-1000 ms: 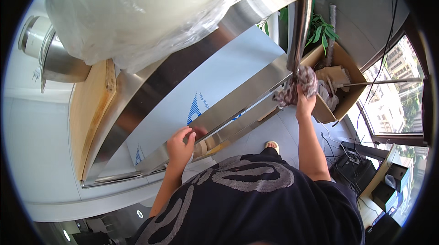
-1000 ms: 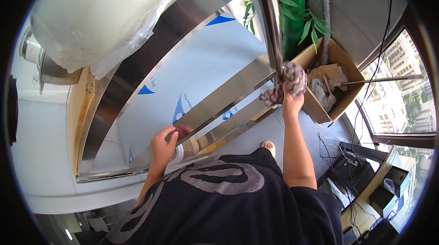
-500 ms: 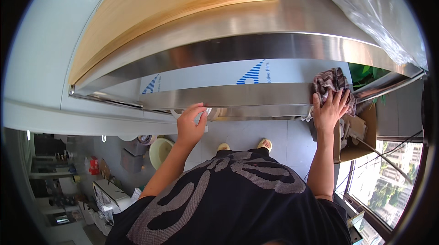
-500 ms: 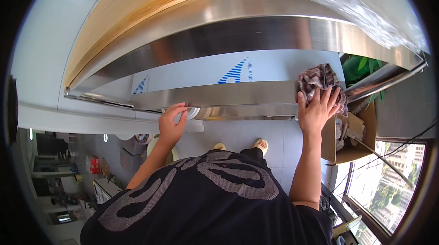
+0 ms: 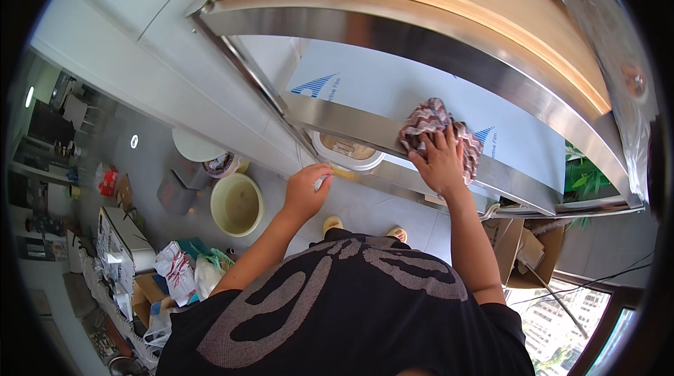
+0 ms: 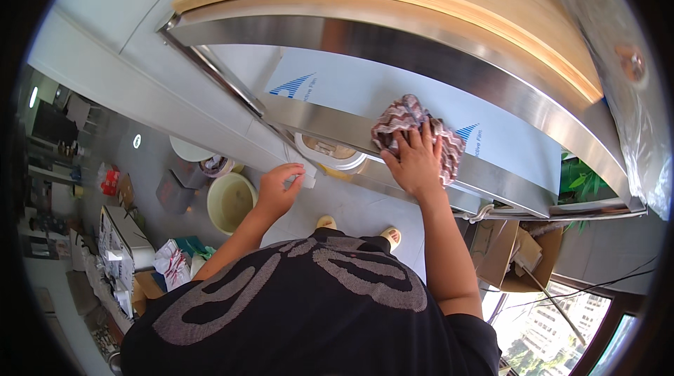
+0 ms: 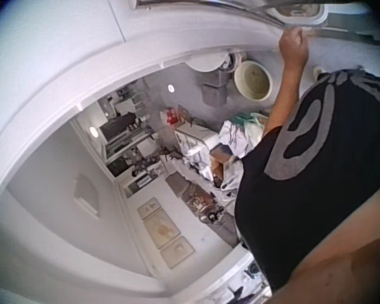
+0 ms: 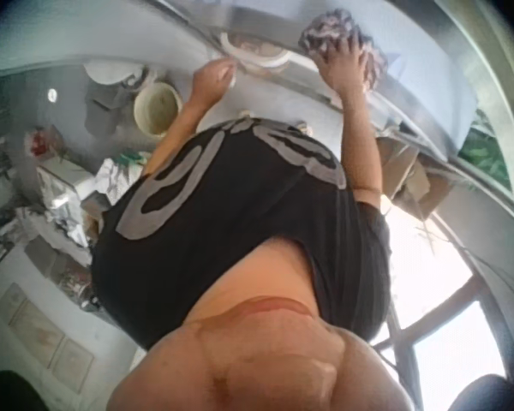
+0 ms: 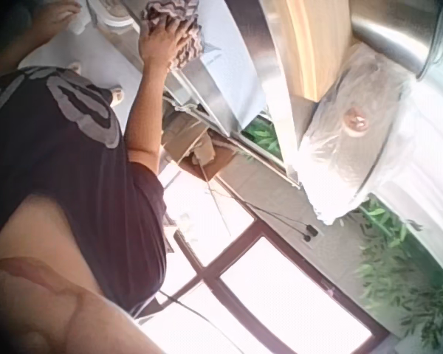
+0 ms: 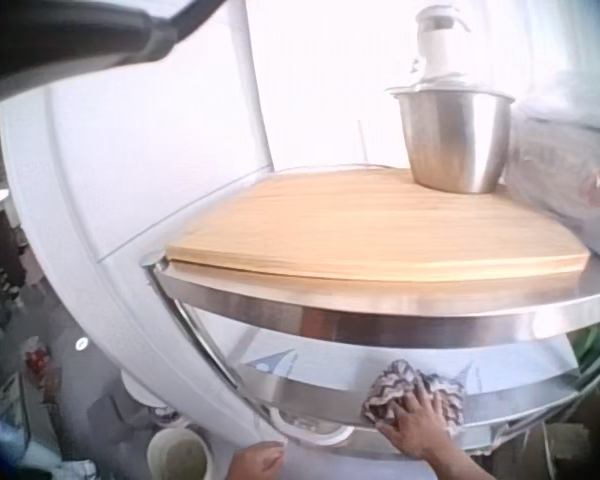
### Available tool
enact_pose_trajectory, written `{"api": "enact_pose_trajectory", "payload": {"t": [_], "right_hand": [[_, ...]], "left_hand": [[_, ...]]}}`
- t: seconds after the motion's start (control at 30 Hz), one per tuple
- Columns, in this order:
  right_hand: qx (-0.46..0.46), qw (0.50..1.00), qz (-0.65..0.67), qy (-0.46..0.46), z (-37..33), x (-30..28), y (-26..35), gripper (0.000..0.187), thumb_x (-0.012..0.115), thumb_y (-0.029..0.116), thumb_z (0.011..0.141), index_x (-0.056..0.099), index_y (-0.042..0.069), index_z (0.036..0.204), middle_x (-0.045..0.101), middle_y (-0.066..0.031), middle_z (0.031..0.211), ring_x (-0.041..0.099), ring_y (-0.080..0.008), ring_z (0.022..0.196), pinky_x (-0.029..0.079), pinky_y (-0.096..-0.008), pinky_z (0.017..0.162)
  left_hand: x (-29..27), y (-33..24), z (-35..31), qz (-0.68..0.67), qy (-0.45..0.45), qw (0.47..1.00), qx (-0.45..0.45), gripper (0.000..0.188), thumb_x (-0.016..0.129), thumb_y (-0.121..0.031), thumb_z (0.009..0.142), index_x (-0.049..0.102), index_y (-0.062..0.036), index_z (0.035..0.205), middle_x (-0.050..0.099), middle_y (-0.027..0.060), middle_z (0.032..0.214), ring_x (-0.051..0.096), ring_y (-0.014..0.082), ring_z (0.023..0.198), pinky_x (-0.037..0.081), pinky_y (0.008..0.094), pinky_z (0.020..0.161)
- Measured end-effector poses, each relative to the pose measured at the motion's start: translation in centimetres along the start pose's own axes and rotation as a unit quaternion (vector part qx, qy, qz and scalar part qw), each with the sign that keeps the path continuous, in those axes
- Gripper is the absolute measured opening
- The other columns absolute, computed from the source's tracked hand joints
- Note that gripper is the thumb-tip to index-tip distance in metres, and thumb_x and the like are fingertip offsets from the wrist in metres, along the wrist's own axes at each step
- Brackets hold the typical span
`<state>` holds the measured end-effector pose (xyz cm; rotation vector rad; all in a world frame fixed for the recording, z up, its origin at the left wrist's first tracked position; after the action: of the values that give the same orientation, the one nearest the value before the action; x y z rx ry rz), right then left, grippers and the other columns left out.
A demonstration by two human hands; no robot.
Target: The person assembles a food processor on a wooden board, then washes a cloth in a yellow basin on the floor and uses it to wipe down a metal storage shelf.
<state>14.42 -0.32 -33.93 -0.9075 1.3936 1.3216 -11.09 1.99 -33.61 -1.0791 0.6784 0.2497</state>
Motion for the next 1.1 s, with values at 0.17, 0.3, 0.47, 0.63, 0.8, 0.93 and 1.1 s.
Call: {"api": "enact_pose_trajectory", "payload": {"t": [0.17,0.3,0.47,0.63,0.8,0.93,1.1], "right_hand": [[-0.091,0.995,-0.014,0.037,4.5,3.4,9.8,0.055,0.047,0.048,0.079,0.047,0.014,0.122,0.037,-0.0143,0.129,0.015,-0.0344,0.130,0.010,-0.0538,0.102],[-0.142,0.989,-0.016,0.038,7.1,5.4,15.8,0.055,0.050,0.047,0.077,0.046,0.015,0.122,0.036,-0.0161,0.129,0.014,-0.0368,0.129,0.011,-0.0573,0.100],[-0.166,0.985,-0.030,0.034,9.6,7.1,20.0,0.055,0.056,0.043,0.075,0.045,0.017,0.122,0.034,-0.0195,0.130,0.017,-0.0396,0.128,0.013,-0.0579,0.099],[-0.168,0.985,-0.025,-0.031,9.5,6.8,20.4,0.048,0.064,0.028,0.068,0.052,0.020,0.114,0.041,-0.0132,0.123,0.027,-0.0336,0.124,0.021,-0.0543,0.098],[-0.242,0.956,0.102,-0.130,8.0,4.3,20.5,0.032,0.060,-0.001,0.058,0.059,0.007,0.089,0.053,-0.0096,0.102,0.047,-0.0305,0.103,0.040,-0.0380,0.084],[-0.138,0.934,0.276,-0.183,6.6,-0.2,14.3,0.035,0.052,-0.011,0.063,0.059,0.006,0.092,0.060,-0.0094,0.092,0.058,-0.0216,0.085,0.046,-0.0294,0.076],[0.116,0.717,0.687,-0.007,1.5,-1.1,2.9,0.035,0.053,-0.003,0.075,0.050,-0.003,0.110,0.058,-0.0122,0.102,0.057,-0.0237,0.092,0.045,-0.0363,0.084]], "left_hand": [[-2.4,4.3,-2.1,-0.019,-0.002,0.998,-0.055,0.015,0.058,-0.011,0.074,0.062,-0.0017,0.085,0.063,0.0129,0.087,0.060,0.0288,0.081,0.047,0.0328,0.071],[-4.2,7.7,-4.2,-0.028,-0.006,0.995,-0.092,0.015,0.058,-0.011,0.074,0.062,-0.0024,0.086,0.063,0.0128,0.087,0.060,0.0287,0.080,0.047,0.0331,0.070],[-6.8,11.6,-6.6,-0.030,-0.032,0.988,-0.145,0.014,0.058,-0.012,0.075,0.062,-0.0030,0.085,0.063,0.0124,0.084,0.060,0.0274,0.076,0.047,0.0324,0.065],[-7.5,14.1,-8.1,-0.042,-0.027,0.985,-0.162,0.014,0.058,-0.013,0.076,0.062,-0.0029,0.085,0.063,0.0124,0.083,0.061,0.0265,0.075,0.047,0.0316,0.062],[-7.1,13.9,-7.7,-0.059,-0.017,0.985,-0.159,0.015,0.058,-0.013,0.076,0.063,-0.0029,0.086,0.063,0.0125,0.083,0.061,0.0259,0.075,0.047,0.0315,0.062],[-6.4,14.2,-9.2,-0.063,-0.014,0.978,-0.199,0.016,0.059,-0.010,0.078,0.062,-0.0025,0.091,0.064,0.0109,0.086,0.062,0.0189,0.078,0.047,0.0271,0.071],[-2.8,15.9,-13.2,-0.136,-0.029,0.943,-0.304,0.017,0.058,-0.013,0.081,0.062,-0.0027,0.094,0.064,0.0084,0.086,0.061,0.0158,0.079,0.047,0.0270,0.072]]}}
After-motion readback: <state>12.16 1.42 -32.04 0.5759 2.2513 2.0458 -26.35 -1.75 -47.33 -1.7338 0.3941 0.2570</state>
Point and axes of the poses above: each hand's wrist, its own z-axis towards the middle knuckle, its own x-axis out of the palm, y = z × x, the point moved 10 cm from there along z, towards the middle knuckle
